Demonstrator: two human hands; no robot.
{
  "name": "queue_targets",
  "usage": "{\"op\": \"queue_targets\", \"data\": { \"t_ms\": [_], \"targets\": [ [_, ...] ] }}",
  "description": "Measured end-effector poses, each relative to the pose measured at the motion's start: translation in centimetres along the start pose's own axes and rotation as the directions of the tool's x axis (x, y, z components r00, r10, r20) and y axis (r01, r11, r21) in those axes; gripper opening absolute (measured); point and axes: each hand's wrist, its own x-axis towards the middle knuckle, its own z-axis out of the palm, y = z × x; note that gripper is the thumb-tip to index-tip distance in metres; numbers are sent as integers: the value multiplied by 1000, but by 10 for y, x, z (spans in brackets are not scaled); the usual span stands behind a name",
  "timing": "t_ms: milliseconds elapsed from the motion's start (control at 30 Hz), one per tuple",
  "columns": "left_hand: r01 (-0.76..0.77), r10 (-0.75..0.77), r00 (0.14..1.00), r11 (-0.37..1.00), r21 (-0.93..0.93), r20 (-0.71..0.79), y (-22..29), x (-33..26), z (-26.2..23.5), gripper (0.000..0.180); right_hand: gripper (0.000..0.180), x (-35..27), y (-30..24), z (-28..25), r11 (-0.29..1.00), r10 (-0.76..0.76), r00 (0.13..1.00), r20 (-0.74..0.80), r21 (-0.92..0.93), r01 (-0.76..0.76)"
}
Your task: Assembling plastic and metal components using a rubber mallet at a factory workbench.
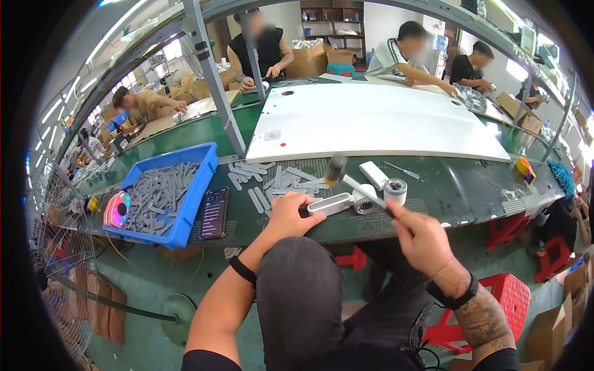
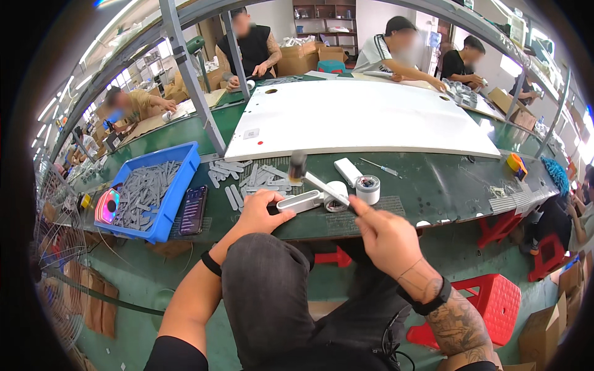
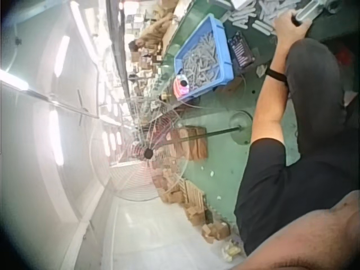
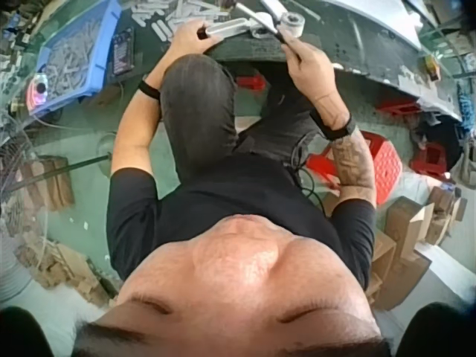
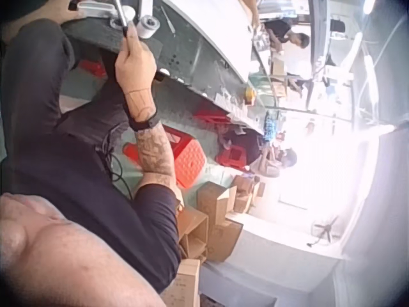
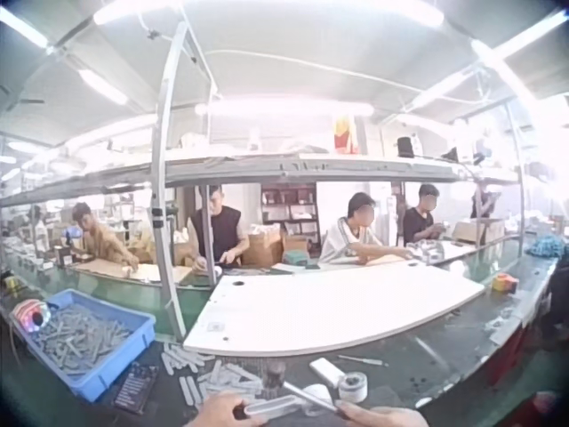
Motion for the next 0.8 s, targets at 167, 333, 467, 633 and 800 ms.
{"op": "queue_targets", "data": {
  "t_ms": [167, 333, 467, 633, 800],
  "targets": [
    [36, -39, 999, 995, 90, 34, 5, -3, -6, 37, 41, -7, -3, 2, 985, 80, 997, -21, 154, -76],
    [-448, 510, 844, 842, 302, -169, 8, 4, -20, 31, 41, -28, 20, -15, 834, 320, 918, -233, 529, -156],
    [-510, 581, 791, 799, 317, -191, 6, 5, -18, 36, 42, -50, 49, -21, 762, 482, 851, -208, 579, -290],
    [-527, 596, 782, 789, 315, -186, 13, 8, -19, 31, 46, -69, 60, -16, 741, 529, 814, -240, 598, -305],
    [-84, 92, 973, 995, -49, 210, 20, 14, -14, 31, 41, -55, 36, -18, 867, 324, 911, -256, 466, -177]
  ]
}}
